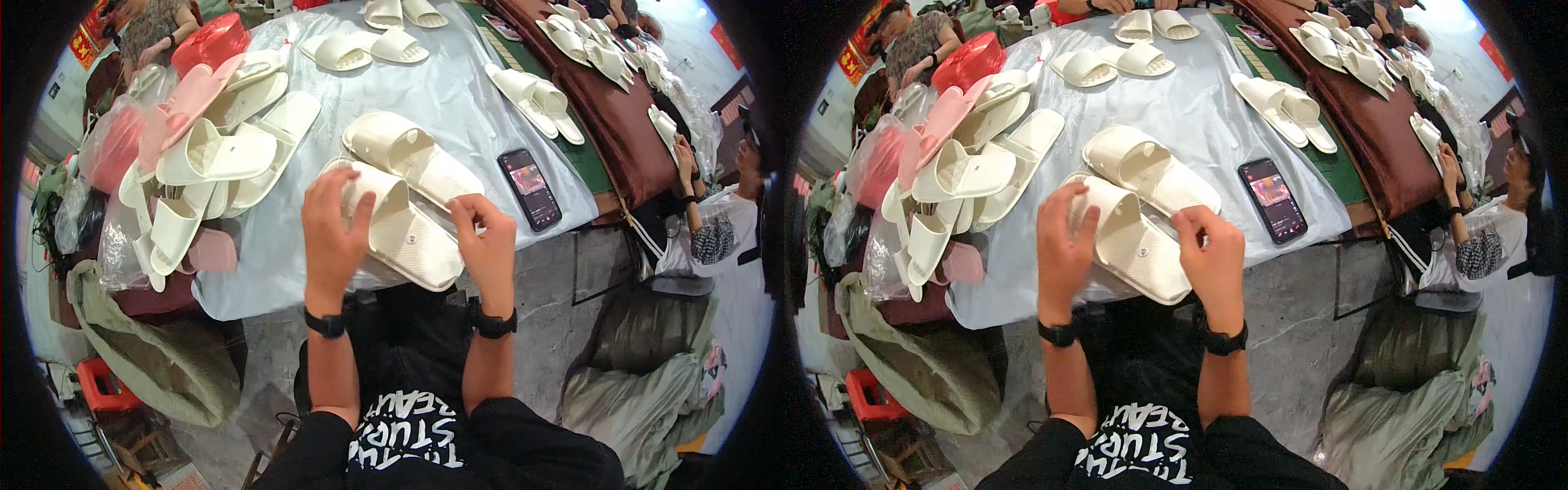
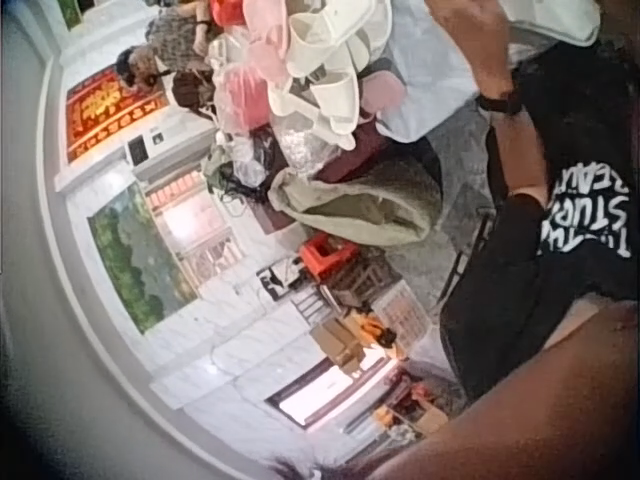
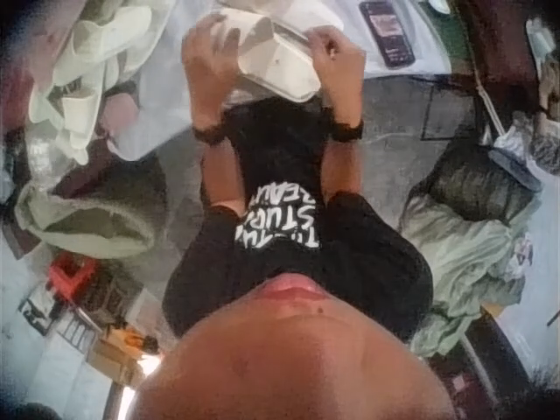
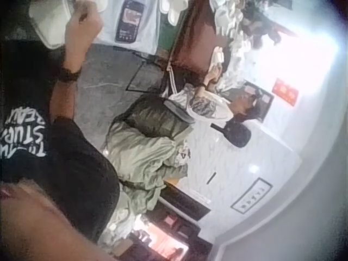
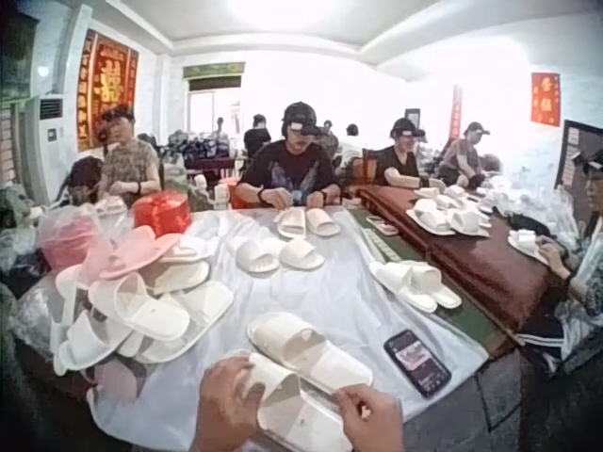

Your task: Manually attaching the upper straps to the soles of slippers.

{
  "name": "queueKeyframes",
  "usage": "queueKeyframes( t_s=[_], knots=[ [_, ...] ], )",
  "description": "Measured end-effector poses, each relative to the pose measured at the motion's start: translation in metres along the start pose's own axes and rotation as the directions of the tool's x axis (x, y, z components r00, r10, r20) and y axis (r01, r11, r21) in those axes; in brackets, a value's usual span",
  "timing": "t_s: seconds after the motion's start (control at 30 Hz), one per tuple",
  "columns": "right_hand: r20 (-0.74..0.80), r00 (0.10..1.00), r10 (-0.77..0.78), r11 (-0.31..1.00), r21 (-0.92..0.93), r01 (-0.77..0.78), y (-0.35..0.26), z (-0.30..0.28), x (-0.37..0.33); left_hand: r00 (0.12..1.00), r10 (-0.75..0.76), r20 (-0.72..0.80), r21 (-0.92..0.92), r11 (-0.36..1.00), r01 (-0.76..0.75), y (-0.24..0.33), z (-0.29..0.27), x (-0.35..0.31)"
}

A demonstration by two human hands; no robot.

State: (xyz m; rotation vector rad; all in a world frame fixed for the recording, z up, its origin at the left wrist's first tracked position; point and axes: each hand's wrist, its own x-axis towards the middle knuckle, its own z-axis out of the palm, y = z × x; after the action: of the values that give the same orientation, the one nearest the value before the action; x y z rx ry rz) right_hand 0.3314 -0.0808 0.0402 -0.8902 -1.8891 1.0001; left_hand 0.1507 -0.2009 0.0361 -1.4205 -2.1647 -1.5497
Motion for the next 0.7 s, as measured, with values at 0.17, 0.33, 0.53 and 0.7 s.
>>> queueKeyframes(
  t_s=[0.17,0.33,0.53,0.7],
  knots=[
    [-0.097,0.991,0.092,0.995,-0.022,-0.094,0.007,-0.006,0.007,0.973,-0.012,0.229,0.141,0.99,-0.021,-0.046,0.002,0.062],
    [-0.032,0.999,0.023,0.99,-0.137,-0.027,0.018,0.014,0.036,0.896,-0.085,0.435,0.087,0.995,0.052,-0.082,0.013,0.081],
    [0.155,0.984,-0.089,0.946,-0.297,0.132,0.043,0.025,0.082,0.867,-0.188,0.462,0.108,0.982,0.156,-0.073,0.006,0.078],
    [0.356,0.934,-0.013,0.974,-0.207,0.092,0.03,0.05,0.1,0.689,-0.324,0.649,0.021,0.912,0.409,-0.101,0.005,0.096]
  ],
)
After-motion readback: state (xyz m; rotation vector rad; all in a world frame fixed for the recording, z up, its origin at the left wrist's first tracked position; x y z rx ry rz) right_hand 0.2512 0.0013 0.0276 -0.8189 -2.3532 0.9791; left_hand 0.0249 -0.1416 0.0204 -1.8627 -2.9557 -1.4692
